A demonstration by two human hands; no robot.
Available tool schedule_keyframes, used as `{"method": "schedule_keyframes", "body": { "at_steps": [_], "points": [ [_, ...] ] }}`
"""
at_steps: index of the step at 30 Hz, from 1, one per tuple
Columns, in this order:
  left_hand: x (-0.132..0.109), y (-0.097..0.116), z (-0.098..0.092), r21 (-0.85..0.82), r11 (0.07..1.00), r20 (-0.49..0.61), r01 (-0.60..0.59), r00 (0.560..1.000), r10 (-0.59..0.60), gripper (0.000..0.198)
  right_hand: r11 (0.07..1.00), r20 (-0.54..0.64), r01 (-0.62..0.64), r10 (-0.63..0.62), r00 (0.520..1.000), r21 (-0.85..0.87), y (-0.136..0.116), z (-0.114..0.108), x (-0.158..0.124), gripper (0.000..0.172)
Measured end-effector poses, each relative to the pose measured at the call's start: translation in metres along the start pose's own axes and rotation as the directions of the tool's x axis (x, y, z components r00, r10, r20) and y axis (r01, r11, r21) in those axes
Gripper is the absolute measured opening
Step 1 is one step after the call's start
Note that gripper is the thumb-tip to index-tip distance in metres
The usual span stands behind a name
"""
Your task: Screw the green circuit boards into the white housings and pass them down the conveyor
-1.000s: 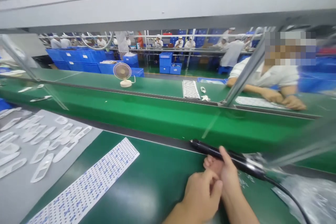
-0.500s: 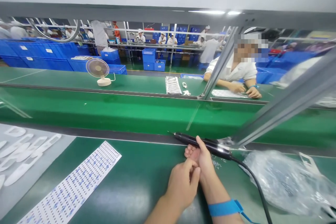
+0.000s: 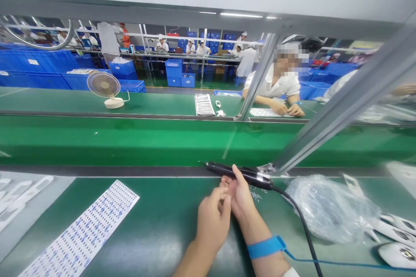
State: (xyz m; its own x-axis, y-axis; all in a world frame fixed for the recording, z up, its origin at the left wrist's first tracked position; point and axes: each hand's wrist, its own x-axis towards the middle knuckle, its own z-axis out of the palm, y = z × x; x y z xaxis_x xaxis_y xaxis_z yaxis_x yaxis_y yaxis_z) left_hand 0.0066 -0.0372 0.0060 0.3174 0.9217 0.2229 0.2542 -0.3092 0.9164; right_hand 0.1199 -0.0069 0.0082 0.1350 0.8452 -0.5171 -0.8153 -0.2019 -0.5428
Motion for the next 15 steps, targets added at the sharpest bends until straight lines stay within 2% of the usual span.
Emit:
{"method": "schedule_keyframes", "body": {
  "at_steps": [3,7,10,12,15],
  "points": [
    [0.0022,-0.0011,-0.0022,-0.020,0.999,-0.042,0.026,0.999,-0.027,0.024,0.999,0.021,-0.025,0.026,0.999,-0.031,0.0013,-0.0008,-0.0006,0.049],
    [0.0026,-0.0064,-0.0008,0.009,0.999,-0.127,-0.052,0.991,0.052,0.028,0.998,0.020,0.064,-0.064,0.998,-0.005,0.0012,-0.0009,0.0005,0.042],
    [0.0016,-0.0078,0.0013,0.004,0.999,-0.172,-0.053,0.984,0.053,0.039,0.995,0.033,0.098,-0.098,0.995,0.017,0.0007,-0.0009,0.0018,0.043],
    [0.0013,-0.0062,0.0009,-0.010,0.999,-0.144,-0.032,0.989,0.030,0.042,0.995,0.035,0.090,-0.091,0.995,0.036,0.0006,-0.0008,0.0019,0.043],
    [0.0013,-0.0028,-0.0012,-0.009,1.000,-0.076,0.006,0.997,-0.007,0.030,0.998,0.012,0.038,-0.039,0.999,0.056,0.0003,0.0001,0.0006,0.044]
  ]
}}
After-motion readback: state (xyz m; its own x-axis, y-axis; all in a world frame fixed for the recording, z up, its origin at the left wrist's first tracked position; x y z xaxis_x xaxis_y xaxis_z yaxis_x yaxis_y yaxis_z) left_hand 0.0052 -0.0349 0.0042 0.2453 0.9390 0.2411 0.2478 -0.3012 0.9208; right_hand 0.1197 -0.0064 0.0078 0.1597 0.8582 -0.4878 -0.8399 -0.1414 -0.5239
